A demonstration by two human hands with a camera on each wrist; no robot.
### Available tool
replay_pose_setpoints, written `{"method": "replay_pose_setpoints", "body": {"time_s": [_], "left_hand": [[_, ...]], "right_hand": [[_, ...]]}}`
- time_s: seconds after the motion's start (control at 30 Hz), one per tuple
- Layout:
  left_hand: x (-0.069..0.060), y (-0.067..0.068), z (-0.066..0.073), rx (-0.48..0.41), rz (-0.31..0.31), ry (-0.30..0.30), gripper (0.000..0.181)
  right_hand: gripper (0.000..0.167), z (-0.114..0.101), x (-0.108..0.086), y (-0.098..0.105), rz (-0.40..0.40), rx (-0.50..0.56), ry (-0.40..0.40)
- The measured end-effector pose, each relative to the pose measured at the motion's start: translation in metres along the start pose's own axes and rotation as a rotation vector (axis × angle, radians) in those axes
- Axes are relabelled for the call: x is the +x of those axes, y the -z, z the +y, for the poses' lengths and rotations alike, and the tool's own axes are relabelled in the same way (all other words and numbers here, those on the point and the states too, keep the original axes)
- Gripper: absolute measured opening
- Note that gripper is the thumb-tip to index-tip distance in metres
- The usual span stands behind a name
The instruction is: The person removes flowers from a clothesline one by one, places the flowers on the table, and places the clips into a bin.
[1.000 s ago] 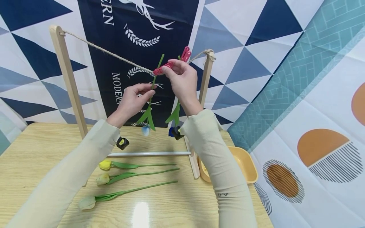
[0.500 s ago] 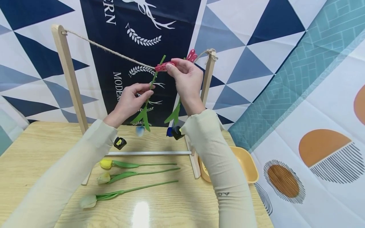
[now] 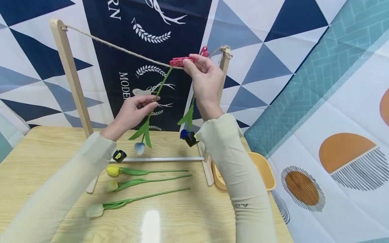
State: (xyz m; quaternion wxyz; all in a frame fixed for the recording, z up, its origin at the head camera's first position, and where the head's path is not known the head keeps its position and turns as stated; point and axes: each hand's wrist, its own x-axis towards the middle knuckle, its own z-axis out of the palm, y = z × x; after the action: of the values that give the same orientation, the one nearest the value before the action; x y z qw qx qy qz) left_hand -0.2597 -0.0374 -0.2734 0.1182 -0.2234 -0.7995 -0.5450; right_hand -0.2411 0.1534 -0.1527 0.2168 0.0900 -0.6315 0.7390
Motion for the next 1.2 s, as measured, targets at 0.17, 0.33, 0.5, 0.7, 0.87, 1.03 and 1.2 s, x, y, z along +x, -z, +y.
{"method": "replay_pose_setpoints", "body": {"time_s": [0.17,0.33,0.5,0.7,0.87,1.03,1.2], "left_hand": [[-0.009,0.004,-0.003,0.026,-0.045,0.029,0.032],[-0.019,0.006,-0.007,0.055,-0.076,0.047,0.031],[-0.028,0.008,-0.012,0.068,-0.108,0.057,0.029],[-0.040,0.007,-0.015,0.060,-0.179,0.070,0.028],[-0.051,0.005,-0.019,0.077,-0.232,0.083,0.029],[-0.061,0.004,-0.020,0.118,-0.282,0.086,0.030],[-0.071,0.003,-0.023,0.127,-0.342,0.091,0.030]], "right_hand": [[0.030,-0.001,-0.003,0.003,-0.005,0.029,-0.004],[0.029,0.001,-0.007,0.008,-0.009,0.037,-0.023],[0.029,0.007,-0.012,0.016,-0.013,0.043,-0.041],[0.031,0.017,-0.019,0.030,0.011,0.062,-0.070],[0.034,0.025,-0.025,0.045,0.011,0.057,-0.103],[0.035,0.036,-0.031,0.062,-0.004,0.085,-0.148],[0.032,0.047,-0.036,0.081,-0.024,0.105,-0.185]]}}
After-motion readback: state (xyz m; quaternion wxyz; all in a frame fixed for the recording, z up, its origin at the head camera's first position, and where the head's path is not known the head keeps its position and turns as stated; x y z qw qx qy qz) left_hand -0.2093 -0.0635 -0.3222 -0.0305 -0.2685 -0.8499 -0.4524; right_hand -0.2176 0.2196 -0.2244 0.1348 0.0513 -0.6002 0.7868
